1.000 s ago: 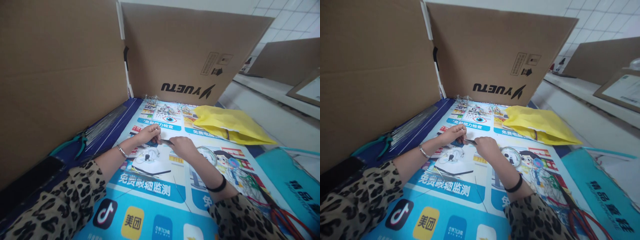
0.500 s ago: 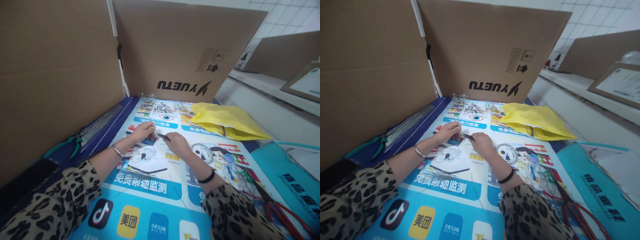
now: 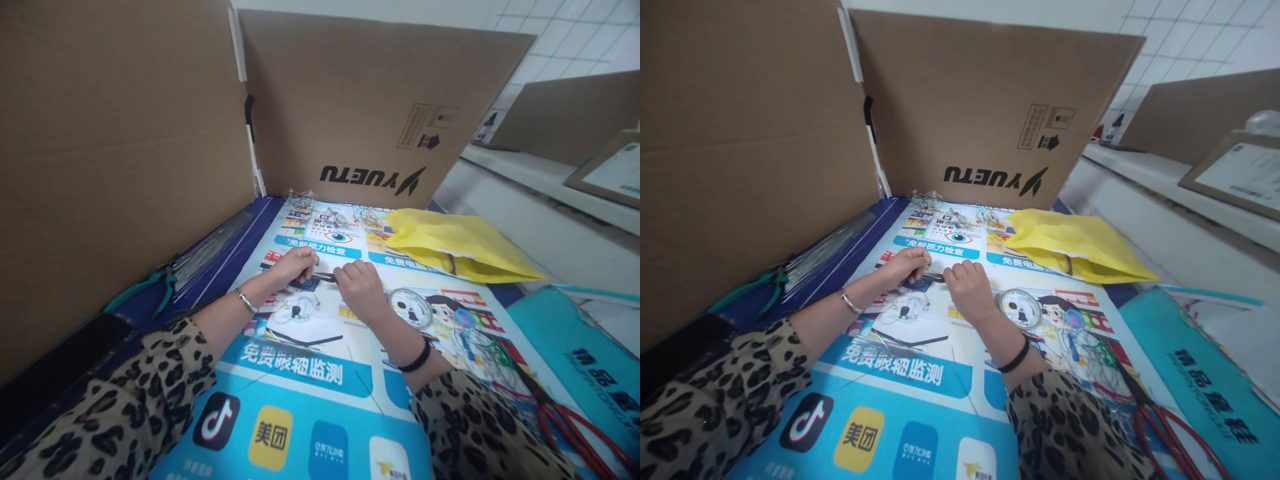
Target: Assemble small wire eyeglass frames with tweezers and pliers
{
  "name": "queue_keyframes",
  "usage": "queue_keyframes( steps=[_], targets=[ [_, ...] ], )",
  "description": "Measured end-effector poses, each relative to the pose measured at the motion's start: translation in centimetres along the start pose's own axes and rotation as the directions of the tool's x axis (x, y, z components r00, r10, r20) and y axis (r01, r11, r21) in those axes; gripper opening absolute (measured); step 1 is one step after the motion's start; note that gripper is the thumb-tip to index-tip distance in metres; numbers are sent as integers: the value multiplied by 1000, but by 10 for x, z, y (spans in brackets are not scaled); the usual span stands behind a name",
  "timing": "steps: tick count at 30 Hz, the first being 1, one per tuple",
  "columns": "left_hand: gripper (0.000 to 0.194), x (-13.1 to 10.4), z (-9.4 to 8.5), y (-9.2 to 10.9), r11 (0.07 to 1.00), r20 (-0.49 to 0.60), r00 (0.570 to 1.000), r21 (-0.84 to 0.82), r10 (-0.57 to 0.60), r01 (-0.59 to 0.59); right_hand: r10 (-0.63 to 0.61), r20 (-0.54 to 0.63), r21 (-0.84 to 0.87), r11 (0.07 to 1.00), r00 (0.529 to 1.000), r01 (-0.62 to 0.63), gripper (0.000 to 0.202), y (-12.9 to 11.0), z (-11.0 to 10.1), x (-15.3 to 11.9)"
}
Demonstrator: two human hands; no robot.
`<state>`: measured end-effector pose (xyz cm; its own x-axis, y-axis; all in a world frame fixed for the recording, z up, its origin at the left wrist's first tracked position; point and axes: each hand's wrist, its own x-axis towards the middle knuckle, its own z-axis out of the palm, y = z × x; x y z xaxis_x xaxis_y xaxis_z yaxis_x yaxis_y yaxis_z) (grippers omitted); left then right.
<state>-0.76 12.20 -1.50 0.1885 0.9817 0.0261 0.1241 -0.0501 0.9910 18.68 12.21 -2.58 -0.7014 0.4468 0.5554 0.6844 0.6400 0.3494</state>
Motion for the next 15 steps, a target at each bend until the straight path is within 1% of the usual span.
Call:
queue_keyframes(
  steps=[5,10,15],
  targets=[
    [14,-3,2,2,1000,47,999,-22,1,0,-32,-19,-9,999,999,32,15,-1,1,-1],
    [10,-2,3,-1,1000,69,998,-24,-10,12,-37,-27,-20,999,999,37,17,-2,1,0],
    [10,-2,2,1,999,91,996,-24,-24,26,-44,-27,-29,999,999,44,18,-1,1,-1]
  ],
)
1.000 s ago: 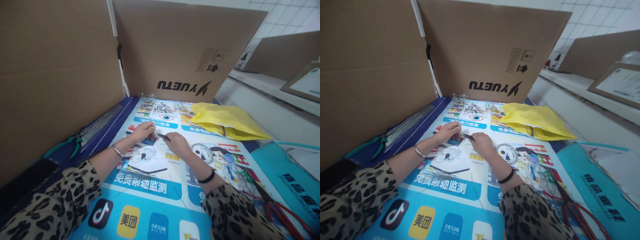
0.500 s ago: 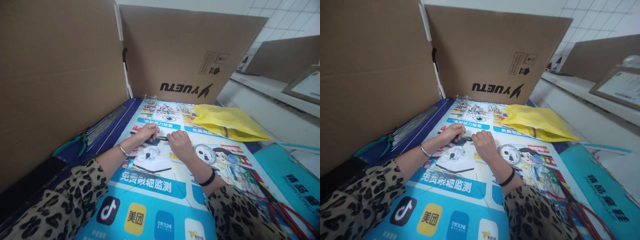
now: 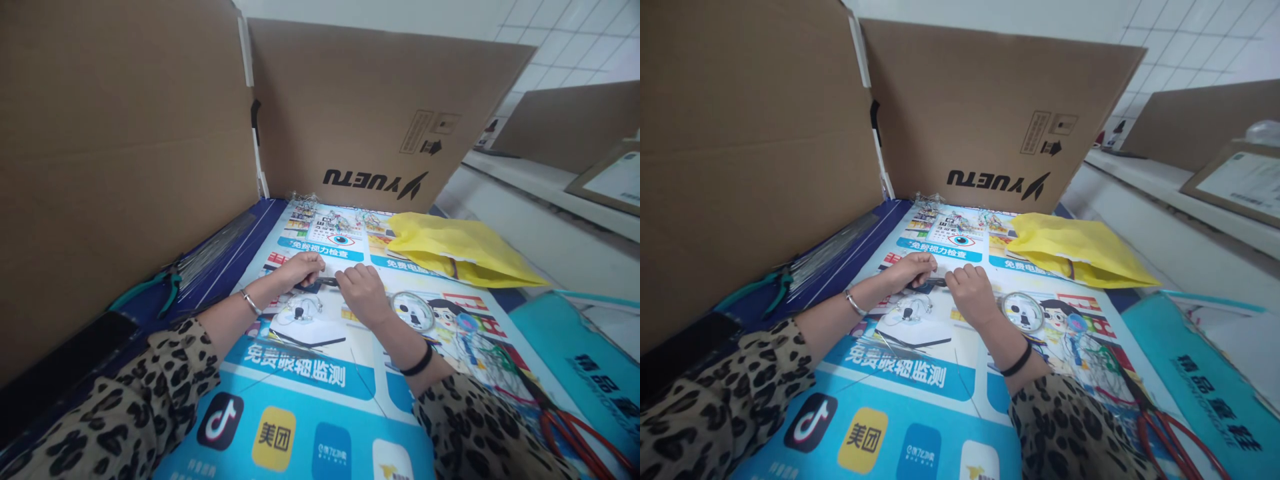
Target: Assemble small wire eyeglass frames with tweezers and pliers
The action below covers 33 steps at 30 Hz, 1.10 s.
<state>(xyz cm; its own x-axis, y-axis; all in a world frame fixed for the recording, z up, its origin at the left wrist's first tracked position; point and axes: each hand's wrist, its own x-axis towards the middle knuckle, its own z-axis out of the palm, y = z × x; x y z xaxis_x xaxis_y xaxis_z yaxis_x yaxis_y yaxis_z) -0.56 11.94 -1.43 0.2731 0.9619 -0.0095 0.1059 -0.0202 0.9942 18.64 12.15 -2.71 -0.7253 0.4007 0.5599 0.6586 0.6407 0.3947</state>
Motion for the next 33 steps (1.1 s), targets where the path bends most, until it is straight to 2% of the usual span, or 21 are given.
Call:
queue_keyframes(
  steps=[24,30,33],
  targets=[
    [13,-5,1,8,998,45,999,59,-22,19,-29,-35,0,1000,999,29,19,-1,-4,2],
    [11,-3,4,5,990,-3,1000,142,4,-4,-16,36,25,1000,999,15,21,1,-6,1],
    [12,-1,3,3,972,-41,998,232,56,-45,3,149,72,997,989,-14,18,-1,-8,3]
  ],
)
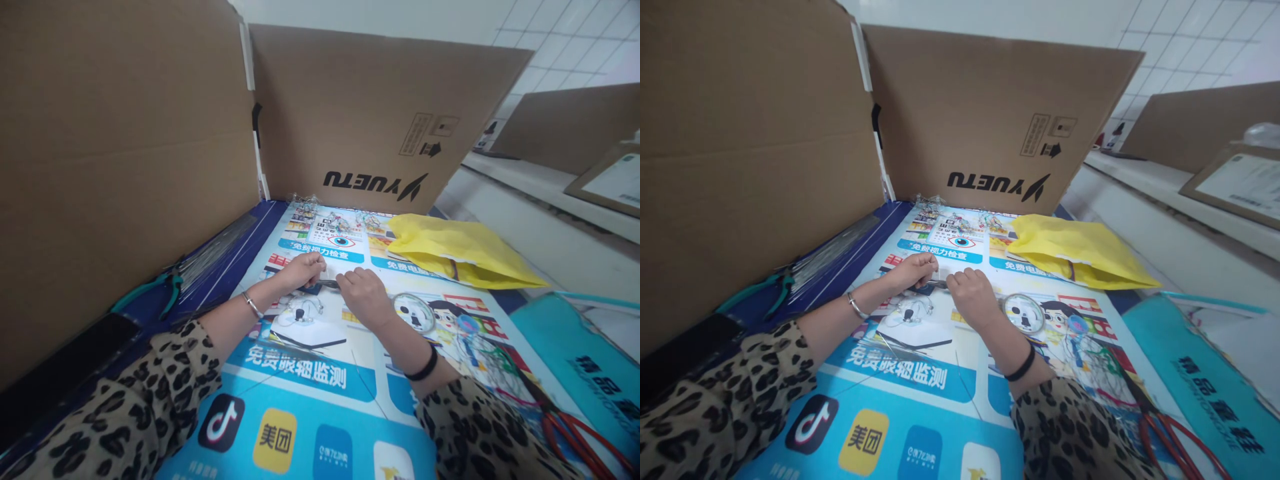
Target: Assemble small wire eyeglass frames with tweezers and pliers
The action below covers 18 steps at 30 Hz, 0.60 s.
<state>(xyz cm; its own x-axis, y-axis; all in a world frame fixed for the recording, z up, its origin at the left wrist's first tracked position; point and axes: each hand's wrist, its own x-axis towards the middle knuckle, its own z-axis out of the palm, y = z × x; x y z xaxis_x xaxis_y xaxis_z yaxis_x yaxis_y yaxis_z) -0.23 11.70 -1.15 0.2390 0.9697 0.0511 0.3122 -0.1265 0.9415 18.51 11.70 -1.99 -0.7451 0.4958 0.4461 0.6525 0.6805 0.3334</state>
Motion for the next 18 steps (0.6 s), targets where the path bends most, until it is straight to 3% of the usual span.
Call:
queue_keyframes(
  steps=[3,6,8,11,13,15,18],
  targets=[
    [14,-1,-2,0,990,-31,997,122,74,-70,63,207,64,995,976,-78,15,-4,-6,4],
    [7,-4,-3,2,960,-31,988,243,150,-139,145,400,122,970,905,-209,20,-5,-14,8],
    [8,-6,-4,3,883,10,972,416,234,-217,174,488,163,945,855,-285,22,-3,-19,11],
    [12,-10,-2,6,662,139,931,667,339,-340,155,562,251,904,812,-346,21,5,-22,13],
    [10,-12,0,7,586,195,919,720,343,-371,109,585,320,879,804,-353,19,9,-23,13],
    [10,-13,1,9,570,208,925,738,318,-361,72,592,369,861,802,-350,18,11,-22,13],
    [11,-14,0,9,600,130,951,750,281,-280,92,571,371,857,816,-357,19,6,-20,11]
  ],
)
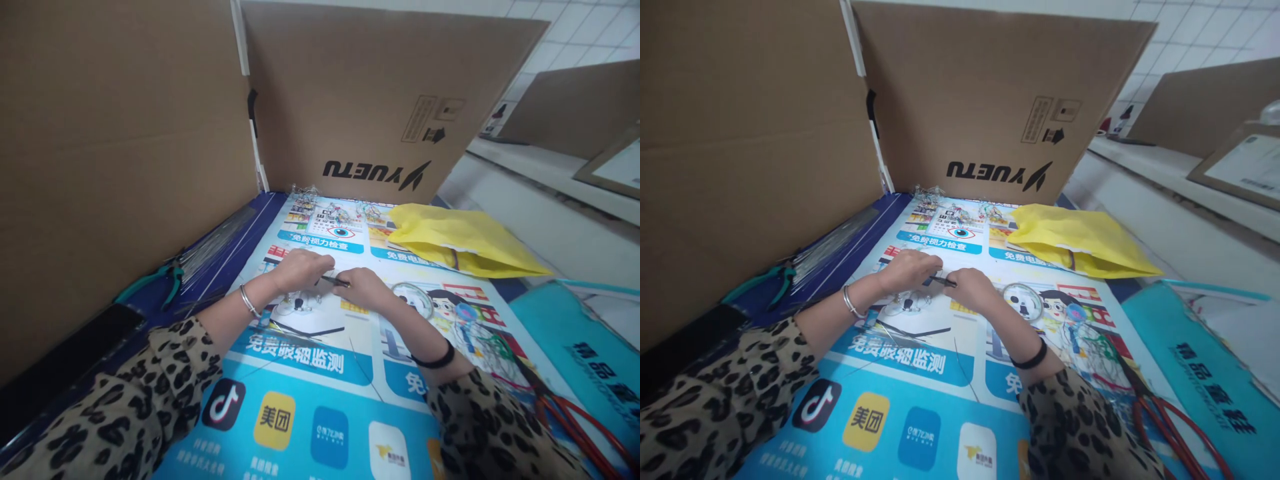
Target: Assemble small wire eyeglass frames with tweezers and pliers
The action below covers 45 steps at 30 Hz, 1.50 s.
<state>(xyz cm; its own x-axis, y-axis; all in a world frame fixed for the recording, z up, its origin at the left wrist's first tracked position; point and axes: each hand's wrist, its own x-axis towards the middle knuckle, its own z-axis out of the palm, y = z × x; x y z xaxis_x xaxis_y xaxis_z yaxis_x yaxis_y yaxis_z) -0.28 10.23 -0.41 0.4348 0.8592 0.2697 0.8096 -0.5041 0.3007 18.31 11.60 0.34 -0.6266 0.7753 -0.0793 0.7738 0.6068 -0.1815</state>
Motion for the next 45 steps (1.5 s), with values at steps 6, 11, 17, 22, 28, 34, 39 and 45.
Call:
queue_keyframes(
  steps=[6,11,17,22,28,34,39,45],
  targets=[
    [21,-6,-9,-16,979,-115,973,-64,-200,194,50,-246,-64,996,968,-68,20,-14,17,-1],
    [23,-13,-12,-16,974,-53,976,-90,-213,208,84,-293,-58,993,952,-106,21,-12,21,1],
    [24,-14,-9,-11,984,-56,987,-103,-151,145,64,-283,-65,994,957,-86,21,-9,21,1],
    [24,-14,-10,-9,973,-55,981,-146,-186,176,123,-298,-66,987,947,-150,24,-11,17,-1],
    [21,-14,-8,-5,976,-72,986,-167,-152,138,124,-202,-41,990,971,-135,26,-10,15,0],
    [19,-15,-6,-4,960,-82,986,-254,-146,121,166,-198,-64,981,966,-182,26,-12,15,-1],
    [23,-18,-11,-7,936,-17,994,-341,-104,92,169,-229,-105,975,959,-197,22,-9,16,-6],
    [18,-19,-25,-15,983,167,986,-176,-12,42,152,-301,-189,958,941,-215,24,0,21,-12]
  ],
)
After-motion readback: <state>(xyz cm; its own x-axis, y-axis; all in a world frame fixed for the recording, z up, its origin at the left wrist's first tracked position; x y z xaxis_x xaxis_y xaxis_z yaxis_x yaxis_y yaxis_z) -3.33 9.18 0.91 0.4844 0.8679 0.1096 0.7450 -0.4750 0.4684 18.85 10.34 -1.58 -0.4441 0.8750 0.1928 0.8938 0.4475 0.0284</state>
